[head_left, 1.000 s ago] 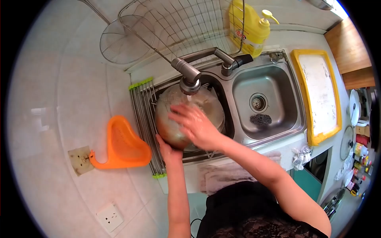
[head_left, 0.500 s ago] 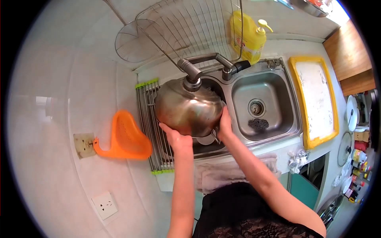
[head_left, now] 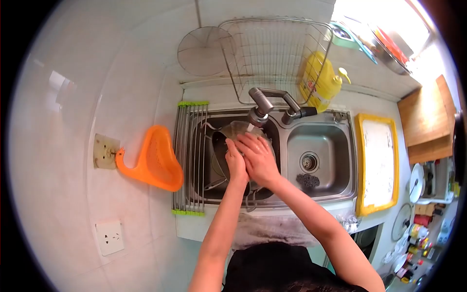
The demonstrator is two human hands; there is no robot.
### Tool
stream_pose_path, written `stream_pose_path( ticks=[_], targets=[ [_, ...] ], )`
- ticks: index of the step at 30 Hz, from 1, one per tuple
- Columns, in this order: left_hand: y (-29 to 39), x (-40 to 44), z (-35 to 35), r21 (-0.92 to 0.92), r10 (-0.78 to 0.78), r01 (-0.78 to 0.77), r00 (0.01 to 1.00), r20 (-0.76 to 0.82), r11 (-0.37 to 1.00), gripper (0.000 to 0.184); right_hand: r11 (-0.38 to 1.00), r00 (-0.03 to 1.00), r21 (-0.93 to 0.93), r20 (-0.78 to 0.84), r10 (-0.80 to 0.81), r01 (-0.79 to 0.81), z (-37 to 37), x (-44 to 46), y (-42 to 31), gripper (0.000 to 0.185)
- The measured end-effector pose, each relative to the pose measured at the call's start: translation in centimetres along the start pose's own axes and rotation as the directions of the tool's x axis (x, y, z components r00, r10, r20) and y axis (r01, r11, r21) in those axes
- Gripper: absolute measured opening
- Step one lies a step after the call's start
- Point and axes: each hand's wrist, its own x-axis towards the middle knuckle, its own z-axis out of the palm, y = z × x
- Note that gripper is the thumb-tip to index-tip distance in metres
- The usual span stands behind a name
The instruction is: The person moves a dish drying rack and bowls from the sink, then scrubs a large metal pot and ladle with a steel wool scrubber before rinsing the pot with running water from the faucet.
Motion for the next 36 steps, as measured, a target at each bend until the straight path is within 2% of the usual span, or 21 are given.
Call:
stream_pose_path(
  ticks=[1, 3, 5, 7, 11, 12, 14, 16, 18, 19, 22, 23, 25, 27, 28, 29, 31, 33, 34, 35, 36],
  targets=[
    [0.2, -0.3, -0.3, 0.056, -0.024, 0.024, 1.000, -0.013, 0.998, 0.062, 1.000, 1.000, 0.002, 0.013, -0.012, 0.012, 0.4, 0.6, 1.1, 0.032],
    [-0.2, -0.1, -1.0, 0.000, -0.052, 0.052, 0.997, 0.064, 0.999, 0.059, 0.868, 0.868, 0.169, 0.276, 0.413, -0.466, 1.1, 2.9, 3.8, 0.033],
    [-1.0, 0.7, -1.8, 0.388, 0.239, -0.321, 0.940, 0.245, 0.864, 0.054, 0.891, 0.890, 0.156, 0.250, 0.382, -0.426, 1.7, 3.9, 3.8, 0.032],
    [0.5, 0.2, -2.6, 0.367, 0.236, -0.338, 0.926, 0.295, 0.866, 0.044, 0.928, 0.968, 0.363, 0.252, -0.018, -0.078, 1.6, 4.5, 3.5, 0.031],
    [3.1, -0.9, -5.0, 0.512, 0.068, -0.372, 0.853, 0.517, 0.774, 0.026, 0.811, 0.901, 0.558, 0.423, -0.098, -0.173, 4.5, 7.3, 8.5, 0.029],
    [3.5, -1.2, -5.6, 0.439, 0.022, -0.320, 0.827, 0.561, 0.840, 0.025, 0.591, 0.767, 0.626, 0.642, -0.019, -0.509, 3.4, 8.4, 8.7, 0.030],
    [4.1, -1.1, -7.1, 0.371, -0.061, -0.199, 0.809, 0.584, 0.907, 0.025, 0.574, 0.811, 0.669, 0.585, -0.013, -0.473, 2.4, 8.4, 8.3, 0.030],
    [4.6, -1.6, -7.7, 0.348, -0.050, -0.197, 0.808, 0.587, 0.917, 0.025, 0.574, 0.817, 0.660, 0.577, 0.026, -0.485, 2.2, 6.7, 8.5, 0.031],
    [4.5, -1.6, -8.1, 0.387, -0.043, -0.246, 0.795, 0.605, 0.889, 0.025, 0.620, 0.752, 0.431, 0.450, 0.482, -0.656, 1.7, 3.4, 9.1, 0.031],
    [4.1, -1.7, -7.7, 0.387, -0.065, -0.227, 0.787, 0.613, 0.894, 0.025, 0.667, 0.700, 0.240, 0.379, 0.605, -0.706, 0.2, 2.1, 8.8, 0.031],
    [3.9, -2.3, -5.4, 0.360, 0.015, -0.326, 0.759, 0.651, 0.874, 0.024, 0.651, 0.647, 0.108, 0.311, 0.696, -0.752, -1.9, -4.9, 8.5, 0.033],
    [3.7, -2.0, -5.0, 0.346, 0.026, -0.330, 0.756, 0.654, 0.878, 0.024, 0.734, 0.709, 0.048, 0.308, 0.634, -0.677, -2.1, -7.3, 8.5, 0.037],
    [3.4, -1.9, -4.4, 0.591, 0.007, -0.577, 0.719, 0.695, 0.563, 0.028, 0.815, 0.768, -0.015, 0.322, 0.553, -0.580, -3.6, -7.2, 7.7, 0.042],
    [2.8, -3.0, -3.5, 0.569, 0.100, -0.654, 0.696, 0.711, 0.499, 0.033, 0.581, 0.665, 0.323, 0.366, 0.651, -0.747, -5.5, -5.0, 7.2, 0.056],
    [2.4, -3.4, -3.3, 0.607, 0.118, -0.739, 0.657, 0.744, 0.293, 0.034, 0.309, 0.503, 0.413, 0.538, 0.677, -0.857, -6.7, -3.0, 6.3, 0.071],
    [1.9, -3.9, -3.1, 0.615, 0.120, -0.785, 0.619, 0.776, 0.071, 0.035, 0.194, 0.457, 0.453, 0.594, 0.662, -0.870, -6.6, -2.2, 6.2, 0.082],
    [0.6, -5.1, -2.9, 0.570, 0.145, -0.821, 0.567, 0.810, 0.029, 0.035, 0.365, 0.423, 0.227, 0.610, 0.670, -0.903, -5.4, -1.6, 5.9, 0.084],
    [-0.5, -6.0, -2.9, 0.489, 0.004, -0.861, 0.494, 0.870, -0.136, 0.029, 0.375, 0.350, 0.116, 0.675, 0.650, -0.920, -5.4, -1.5, 4.4, 0.075],
    [-1.1, -6.0, -3.4, 0.433, -0.015, -0.890, 0.439, 0.898, -0.144, 0.023, 0.287, 0.301, 0.147, 0.723, 0.622, -0.946, -4.9, -2.2, 4.9, 0.055],
    [-1.6, -6.1, -4.1, 0.445, -0.009, -0.884, 0.451, 0.893, -0.141, 0.023, 0.293, 0.298, 0.140, 0.731, 0.614, -0.946, -4.2, -3.6, 5.8, 0.055],
    [-1.5, -6.4, -4.5, 0.417, -0.059, -0.891, 0.434, 0.899, -0.180, 0.019, 0.164, 0.221, 0.152, 0.764, 0.607, -0.975, -3.9, -4.5, 5.8, 0.049]
  ],
)
